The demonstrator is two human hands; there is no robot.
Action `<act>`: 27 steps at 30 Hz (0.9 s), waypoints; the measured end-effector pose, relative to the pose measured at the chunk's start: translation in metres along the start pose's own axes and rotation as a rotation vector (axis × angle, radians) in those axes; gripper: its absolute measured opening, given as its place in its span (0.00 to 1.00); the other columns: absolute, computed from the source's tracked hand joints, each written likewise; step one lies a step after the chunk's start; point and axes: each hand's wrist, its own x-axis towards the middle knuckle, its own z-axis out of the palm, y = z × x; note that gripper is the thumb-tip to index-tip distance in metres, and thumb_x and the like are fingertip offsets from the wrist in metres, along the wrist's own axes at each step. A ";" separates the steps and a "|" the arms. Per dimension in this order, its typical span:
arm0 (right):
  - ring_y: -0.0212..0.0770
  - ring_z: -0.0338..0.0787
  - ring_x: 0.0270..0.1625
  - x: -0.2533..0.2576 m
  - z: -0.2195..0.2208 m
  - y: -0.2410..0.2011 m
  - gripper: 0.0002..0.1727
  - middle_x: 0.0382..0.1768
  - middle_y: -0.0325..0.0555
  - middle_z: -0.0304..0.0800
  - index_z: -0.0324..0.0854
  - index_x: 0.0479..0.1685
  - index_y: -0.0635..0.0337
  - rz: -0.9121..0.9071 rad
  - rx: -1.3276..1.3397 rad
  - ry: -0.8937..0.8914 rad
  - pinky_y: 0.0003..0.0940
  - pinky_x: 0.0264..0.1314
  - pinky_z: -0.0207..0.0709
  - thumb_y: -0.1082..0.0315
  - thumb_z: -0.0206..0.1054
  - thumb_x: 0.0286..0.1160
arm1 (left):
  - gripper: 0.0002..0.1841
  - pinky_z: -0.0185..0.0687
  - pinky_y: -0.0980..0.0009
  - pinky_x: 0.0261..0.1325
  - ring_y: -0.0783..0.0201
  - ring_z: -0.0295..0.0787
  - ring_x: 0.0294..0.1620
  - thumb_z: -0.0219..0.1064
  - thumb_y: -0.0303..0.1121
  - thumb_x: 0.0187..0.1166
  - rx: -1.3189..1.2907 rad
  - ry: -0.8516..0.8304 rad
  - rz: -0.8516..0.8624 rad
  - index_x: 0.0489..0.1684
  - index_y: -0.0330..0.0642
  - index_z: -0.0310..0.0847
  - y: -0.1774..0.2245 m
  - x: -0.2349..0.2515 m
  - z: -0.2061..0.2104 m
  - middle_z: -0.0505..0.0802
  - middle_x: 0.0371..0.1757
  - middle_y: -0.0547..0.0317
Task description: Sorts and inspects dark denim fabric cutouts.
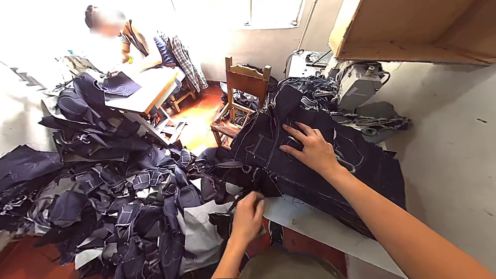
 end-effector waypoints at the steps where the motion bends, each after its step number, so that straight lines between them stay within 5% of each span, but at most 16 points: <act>1: 0.64 0.84 0.67 -0.002 0.000 0.000 0.40 0.80 0.51 0.77 0.76 0.81 0.25 -0.002 0.000 -0.005 0.62 0.39 0.83 0.26 0.69 0.65 | 0.22 0.85 0.53 0.70 0.48 0.89 0.63 0.59 0.37 0.85 0.098 -0.111 -0.191 0.69 0.29 0.79 -0.013 0.007 0.027 0.88 0.64 0.36; 3: 0.63 0.85 0.65 -0.002 -0.002 -0.001 0.40 0.79 0.51 0.77 0.76 0.81 0.26 -0.010 -0.008 -0.007 0.59 0.37 0.82 0.26 0.69 0.65 | 0.30 0.77 0.50 0.78 0.39 0.80 0.76 0.67 0.37 0.80 0.175 0.003 -0.403 0.76 0.26 0.69 -0.039 0.036 0.066 0.77 0.76 0.28; 7: 0.62 0.85 0.64 0.000 -0.005 -0.003 0.40 0.79 0.51 0.77 0.77 0.80 0.25 -0.017 -0.022 -0.008 0.58 0.36 0.82 0.27 0.70 0.64 | 0.32 0.77 0.51 0.78 0.43 0.84 0.72 0.66 0.34 0.85 -0.136 0.140 -0.430 0.82 0.22 0.60 -0.066 0.071 0.083 0.84 0.69 0.29; 9: 0.62 0.85 0.66 0.001 -0.008 -0.004 0.39 0.78 0.50 0.78 0.78 0.79 0.23 0.001 -0.007 -0.010 0.59 0.37 0.83 0.28 0.73 0.62 | 0.25 0.76 0.55 0.78 0.49 0.82 0.72 0.63 0.32 0.87 -0.278 0.053 -0.364 0.75 0.22 0.68 -0.076 0.061 0.072 0.85 0.69 0.32; 12: 0.60 0.86 0.65 0.002 -0.010 -0.004 0.38 0.78 0.49 0.79 0.78 0.79 0.23 0.002 0.021 -0.026 0.57 0.37 0.84 0.29 0.74 0.62 | 0.30 0.59 0.57 0.92 0.54 0.70 0.87 0.61 0.43 0.89 0.010 -0.223 -0.300 0.83 0.30 0.68 -0.061 0.021 0.005 0.79 0.82 0.39; 16: 0.60 0.86 0.61 0.003 -0.003 0.001 0.39 0.73 0.53 0.82 0.78 0.78 0.22 -0.043 0.022 0.044 0.51 0.34 0.83 0.26 0.71 0.62 | 0.30 0.86 0.48 0.65 0.57 0.95 0.57 0.68 0.57 0.78 0.268 -0.443 -0.099 0.71 0.44 0.84 0.016 0.000 -0.093 0.97 0.53 0.51; 18: 0.60 0.85 0.56 -0.001 -0.006 -0.006 0.41 0.65 0.59 0.82 0.79 0.78 0.28 -0.078 0.004 0.159 0.46 0.30 0.80 0.31 0.77 0.59 | 0.22 0.87 0.53 0.57 0.63 0.93 0.46 0.67 0.54 0.81 0.181 -0.675 -0.219 0.58 0.46 0.89 0.063 0.008 -0.118 0.96 0.43 0.57; 21: 0.64 0.85 0.50 -0.011 -0.030 -0.028 0.45 0.54 0.63 0.82 0.82 0.70 0.55 -0.114 -0.050 0.341 0.46 0.26 0.80 0.39 0.85 0.50 | 0.17 0.82 0.67 0.42 0.73 0.85 0.33 0.63 0.49 0.84 0.015 -0.691 -0.329 0.37 0.46 0.88 0.093 0.020 -0.127 0.88 0.29 0.67; 24: 0.69 0.84 0.57 -0.028 -0.070 -0.055 0.41 0.54 0.66 0.81 0.86 0.50 0.65 0.098 -0.071 0.084 0.55 0.37 0.84 0.28 0.63 0.72 | 0.17 0.80 0.69 0.37 0.74 0.82 0.28 0.64 0.48 0.83 -0.028 -0.697 -0.368 0.29 0.46 0.86 0.096 0.022 -0.130 0.86 0.25 0.69; 27: 0.67 0.83 0.63 -0.044 -0.096 -0.079 0.22 0.56 0.64 0.82 0.82 0.58 0.62 0.222 -0.030 -0.472 0.60 0.57 0.81 0.52 0.52 0.90 | 0.18 0.80 0.69 0.38 0.73 0.83 0.29 0.64 0.49 0.83 -0.034 -0.704 -0.366 0.29 0.46 0.85 0.096 0.018 -0.133 0.86 0.26 0.68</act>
